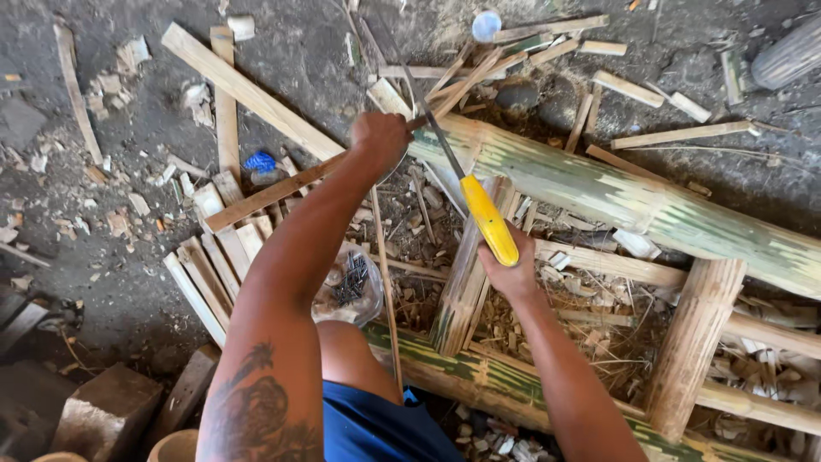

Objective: The person assembles a bamboo frame by cutting bamboo strips to size with a hand saw and nailing them into place with a hammer. The person repeatedly measures, cuts, and fastens bamboo pieces to construct the frame structure.

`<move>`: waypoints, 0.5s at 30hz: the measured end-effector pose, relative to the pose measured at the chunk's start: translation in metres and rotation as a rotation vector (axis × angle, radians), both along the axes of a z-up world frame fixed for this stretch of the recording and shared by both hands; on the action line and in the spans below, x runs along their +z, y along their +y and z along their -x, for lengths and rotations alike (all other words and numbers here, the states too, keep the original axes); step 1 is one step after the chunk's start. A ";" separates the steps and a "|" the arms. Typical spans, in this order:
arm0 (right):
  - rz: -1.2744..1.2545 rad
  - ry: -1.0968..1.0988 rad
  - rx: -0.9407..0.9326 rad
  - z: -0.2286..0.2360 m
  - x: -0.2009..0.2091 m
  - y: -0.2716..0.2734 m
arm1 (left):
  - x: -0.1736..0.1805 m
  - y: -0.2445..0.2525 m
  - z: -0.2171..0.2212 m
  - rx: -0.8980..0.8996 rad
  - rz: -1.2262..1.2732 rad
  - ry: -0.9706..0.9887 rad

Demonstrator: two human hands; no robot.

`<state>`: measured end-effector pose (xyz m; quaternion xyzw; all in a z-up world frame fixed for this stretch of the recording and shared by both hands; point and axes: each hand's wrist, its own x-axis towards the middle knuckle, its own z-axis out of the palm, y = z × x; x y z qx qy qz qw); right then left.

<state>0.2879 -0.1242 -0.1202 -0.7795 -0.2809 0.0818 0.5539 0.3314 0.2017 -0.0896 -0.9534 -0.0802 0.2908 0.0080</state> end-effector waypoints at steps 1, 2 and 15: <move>-0.029 0.008 -0.046 -0.001 -0.001 0.002 | 0.001 0.001 -0.006 -0.044 -0.045 -0.010; -0.052 0.027 -0.089 0.004 0.000 -0.001 | -0.001 -0.001 -0.007 -0.037 0.004 -0.016; -0.034 0.332 -0.299 0.008 0.041 -0.020 | -0.033 -0.024 0.000 0.146 0.162 -0.298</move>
